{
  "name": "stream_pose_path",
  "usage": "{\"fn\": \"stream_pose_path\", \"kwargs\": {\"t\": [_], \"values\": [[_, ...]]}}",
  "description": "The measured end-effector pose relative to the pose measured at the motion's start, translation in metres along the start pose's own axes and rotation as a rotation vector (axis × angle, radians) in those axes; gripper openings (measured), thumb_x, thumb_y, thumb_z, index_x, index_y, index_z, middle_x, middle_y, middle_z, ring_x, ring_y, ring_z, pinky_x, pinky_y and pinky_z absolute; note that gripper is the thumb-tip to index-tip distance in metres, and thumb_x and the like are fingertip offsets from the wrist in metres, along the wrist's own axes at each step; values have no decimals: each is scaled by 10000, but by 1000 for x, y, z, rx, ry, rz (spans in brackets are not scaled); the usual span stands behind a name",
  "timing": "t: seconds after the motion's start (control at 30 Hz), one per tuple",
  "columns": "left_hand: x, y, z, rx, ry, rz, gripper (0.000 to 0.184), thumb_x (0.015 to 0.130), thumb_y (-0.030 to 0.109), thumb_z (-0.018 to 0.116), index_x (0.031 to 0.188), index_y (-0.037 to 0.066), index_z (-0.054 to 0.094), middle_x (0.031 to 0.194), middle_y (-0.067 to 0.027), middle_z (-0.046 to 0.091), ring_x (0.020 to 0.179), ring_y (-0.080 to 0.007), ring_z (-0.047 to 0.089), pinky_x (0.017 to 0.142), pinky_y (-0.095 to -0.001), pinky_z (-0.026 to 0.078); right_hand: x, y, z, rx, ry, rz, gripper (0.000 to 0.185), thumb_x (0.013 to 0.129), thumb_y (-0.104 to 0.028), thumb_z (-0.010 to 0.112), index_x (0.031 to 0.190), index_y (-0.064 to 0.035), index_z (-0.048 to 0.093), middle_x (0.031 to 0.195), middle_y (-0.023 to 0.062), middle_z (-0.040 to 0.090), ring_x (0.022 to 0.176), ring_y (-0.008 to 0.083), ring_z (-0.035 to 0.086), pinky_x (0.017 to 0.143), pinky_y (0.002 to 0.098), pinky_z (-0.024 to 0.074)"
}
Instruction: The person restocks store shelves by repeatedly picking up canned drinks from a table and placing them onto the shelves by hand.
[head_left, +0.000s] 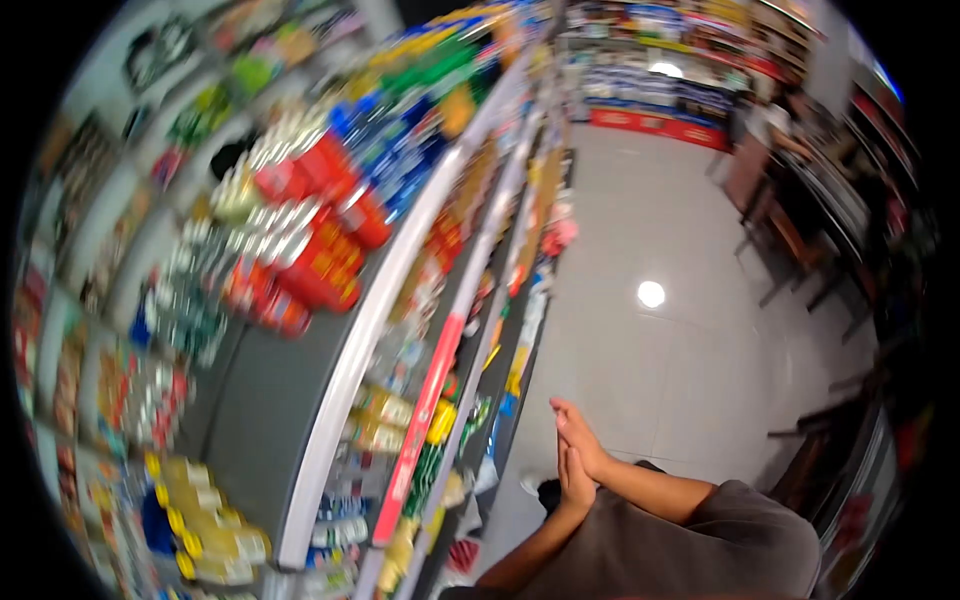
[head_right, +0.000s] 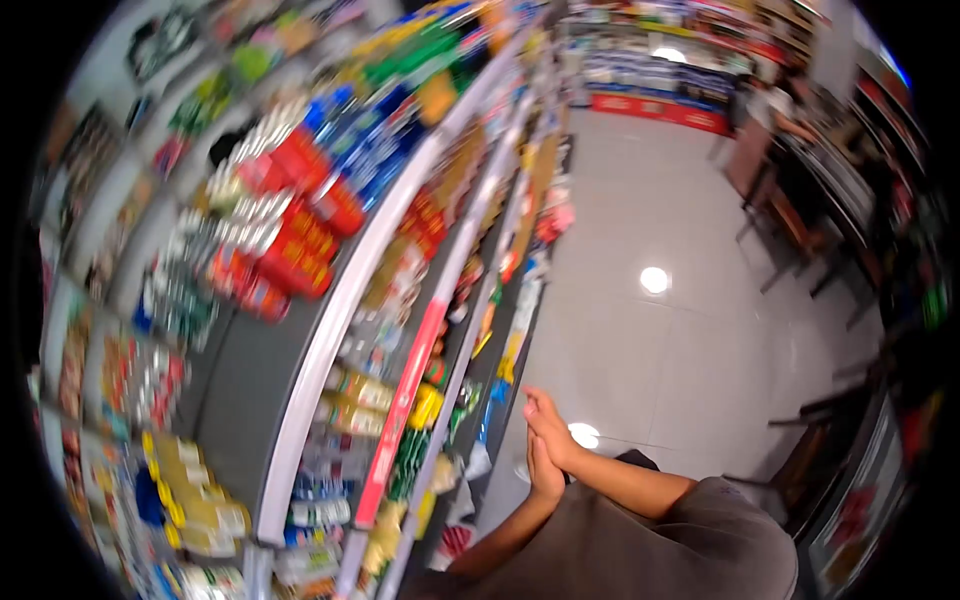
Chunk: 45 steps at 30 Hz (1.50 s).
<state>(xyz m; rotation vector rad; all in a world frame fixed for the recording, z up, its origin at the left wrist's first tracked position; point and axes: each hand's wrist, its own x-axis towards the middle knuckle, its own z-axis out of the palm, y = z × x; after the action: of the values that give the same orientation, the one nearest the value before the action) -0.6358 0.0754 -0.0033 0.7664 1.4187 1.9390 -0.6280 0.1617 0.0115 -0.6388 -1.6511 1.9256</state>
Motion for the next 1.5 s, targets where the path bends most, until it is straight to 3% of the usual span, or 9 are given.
{"fn": "stream_pose_path", "kwargs": {"t": [0.03, 0.2, 0.4, 0.53, 0.63, 0.93, 1.13, 1.33, 1.5], "values": [[-4, -1, 13, 9, -18, -12, 559, 1078, 292, 282, 1523, -45, 292, 1555, -192, 315, 1438, -290, 277, 1190, -392, 225, -7, 6, -18, 113, -66, 78, 608, 1088, -347, 399, 1562, 7, 259, 1616, 165, 287, 1524, 229, 194, 1237, 326, 131], [-33, -34, 102, 12, -83, -101, 631, 1089, 347, 232, 1597, -22, 170, 1688, -164, 130, 1568, -286, 77, 1264, -392, 87, -102, -1, -93, 267, 111, 120, 657, 1096, -379, 372, 1594, 8, 187, 1665, 160, 203, 1551, 245, 135, 1251, 343, 115], [-110, -120, 164, 501, -345, 59, 626, 1082, 410, 291, 1578, 28, 288, 1602, -152, 374, 1490, -292, 324, 1228, -433, 214, -255, 18, -181, 432, 41, 219, 737, 1079, -445, 402, 1623, -47, 106, 1683, 135, 149, 1555, 238, 126, 1245, 342, 131], [-153, -149, 244, 81, -577, -759, 705, 1034, 543, 326, 1549, 62, 363, 1542, -193, 448, 1411, -347, 431, 1149, -506, 325, -366, -38, -260, -63, 79, 144, 622, 981, -357, 600, 1448, 7, 410, 1368, 225, 572, 1297, 311, 540, 1053, 401, 421], [-189, -135, 315, -106, -833, -1006, 752, 1015, 565, 326, 1550, 38, 348, 1524, -257, 440, 1376, -433, 451, 1117, -540, 358, -435, -56, -300, -352, 430, 66, 236, 864, -178, 607, 919, 50, 636, 834, 205, 660, 795, 295, 692, 704, 449, 521], [-294, -147, 550, -463, -1839, -1281, 698, 1028, 454, 321, 1480, -73, 395, 1487, -270, 477, 1334, -402, 504, 1139, -462, 370, -567, -19, -463, 481, 491, 16, 355, 1036, -291, 498, 1152, -6, 676, 1011, 135, 729, 877, 207, 728, 759, 319, 559], [-377, -216, 667, -210, -1657, -1880, 656, 1050, 447, 351, 1514, -17, 378, 1513, -209, 472, 1398, -292, 463, 1140, -403, 372, -702, -8, -566, 785, 630, -73, 487, 1063, -404, 448, 1279, -4, 620, 1233, 174, 691, 1112, 256, 679, 953, 353, 520], [-471, -259, 771, -20, -1766, -1628, 594, 1047, 408, 425, 1489, 12, 419, 1490, -180, 515, 1370, -281, 498, 1116, -385, 389, -823, 39, -623, 604, 1964, 63, 247, 970, -217, 559, 986, -14, 700, 777, 115, 699, 700, 228, 705, 647, 322, 556], [-539, -318, 835, 157, -1842, -1541, 553, 998, 299, 516, 1477, 31, 443, 1477, -146, 533, 1309, -255, 535, 1043, -374, 425, -899, 95, -669, 574, 2127, 384, 319, 860, -169, 678, 1143, -26, 643, 931, 112, 698, 787, 224, 693, 697, 334, 546]]}}
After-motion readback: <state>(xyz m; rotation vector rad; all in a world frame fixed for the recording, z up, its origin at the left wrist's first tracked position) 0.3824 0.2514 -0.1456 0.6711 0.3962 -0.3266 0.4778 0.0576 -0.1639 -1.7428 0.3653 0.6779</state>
